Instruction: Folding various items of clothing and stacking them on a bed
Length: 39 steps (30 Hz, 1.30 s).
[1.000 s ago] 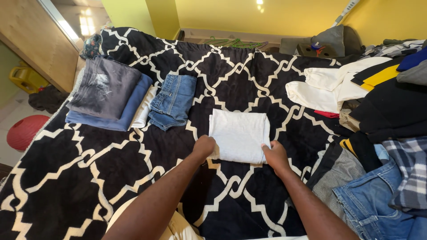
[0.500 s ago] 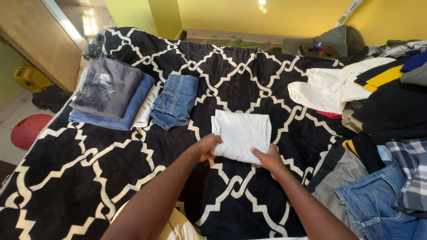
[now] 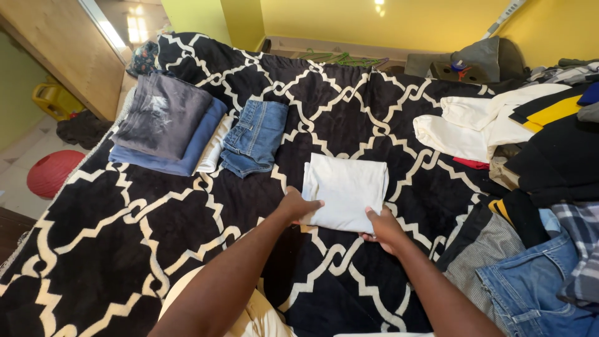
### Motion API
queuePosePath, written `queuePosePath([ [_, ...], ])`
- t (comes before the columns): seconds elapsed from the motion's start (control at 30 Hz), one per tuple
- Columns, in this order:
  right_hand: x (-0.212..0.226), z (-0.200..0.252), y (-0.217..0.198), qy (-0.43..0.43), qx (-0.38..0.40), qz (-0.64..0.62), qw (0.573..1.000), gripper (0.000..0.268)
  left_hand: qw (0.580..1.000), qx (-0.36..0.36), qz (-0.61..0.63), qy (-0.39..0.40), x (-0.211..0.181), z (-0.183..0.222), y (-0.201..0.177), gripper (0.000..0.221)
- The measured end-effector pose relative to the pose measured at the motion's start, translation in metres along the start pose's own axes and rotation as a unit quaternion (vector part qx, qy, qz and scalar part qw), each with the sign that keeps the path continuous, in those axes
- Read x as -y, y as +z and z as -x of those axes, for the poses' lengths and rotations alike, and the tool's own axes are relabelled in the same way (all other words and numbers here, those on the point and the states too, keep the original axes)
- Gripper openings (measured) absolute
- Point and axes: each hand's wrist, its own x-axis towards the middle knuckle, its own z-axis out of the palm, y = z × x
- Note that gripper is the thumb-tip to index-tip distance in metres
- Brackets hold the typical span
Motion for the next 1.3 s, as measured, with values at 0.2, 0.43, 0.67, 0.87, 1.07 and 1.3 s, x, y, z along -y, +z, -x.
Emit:
queuePosePath([
  [0.2, -0.006, -0.023, -0.025, 0.013, 0.067, -0.102, 0.992, 0.056, 0.929, 0.097, 0.348, -0.085, -0.015, -0.003, 0.007, 0.08],
  [0.43, -0.009, -0.037, -0.044, 0.058, 0.151, -0.186, 0.969, 0.042, 0.794, 0.241, 0.555, -0.055, -0.033, 0.043, 0.006, 0.071],
  [0.67, -0.014, -0.037, -0.044, 0.042, 0.151, -0.144, 0.977, 0.041, 0.811, 0.221, 0.531, -0.103, -0.013, -0.002, 0.031, 0.077],
  [0.87, 0.003, -0.022, -0.046, 0.016, 0.17, -0.101, 0.98, 0.051, 0.824, 0.192, 0.533, -0.011, -0.036, 0.011, 0.014, 0.088],
  [1.07, 0.005, -0.011, -0.043, 0.025, 0.161, -0.066, 0.984, 0.04, 0.823, 0.127, 0.548, 0.074, -0.047, 0.03, -0.031, 0.104],
  [1.3, 0.02, 0.012, -0.033, 0.032, 0.105, 0.012, 0.994, 0.042, 0.851, 0.048, 0.512, 0.109, -0.071, 0.061, -0.143, 0.092],
])
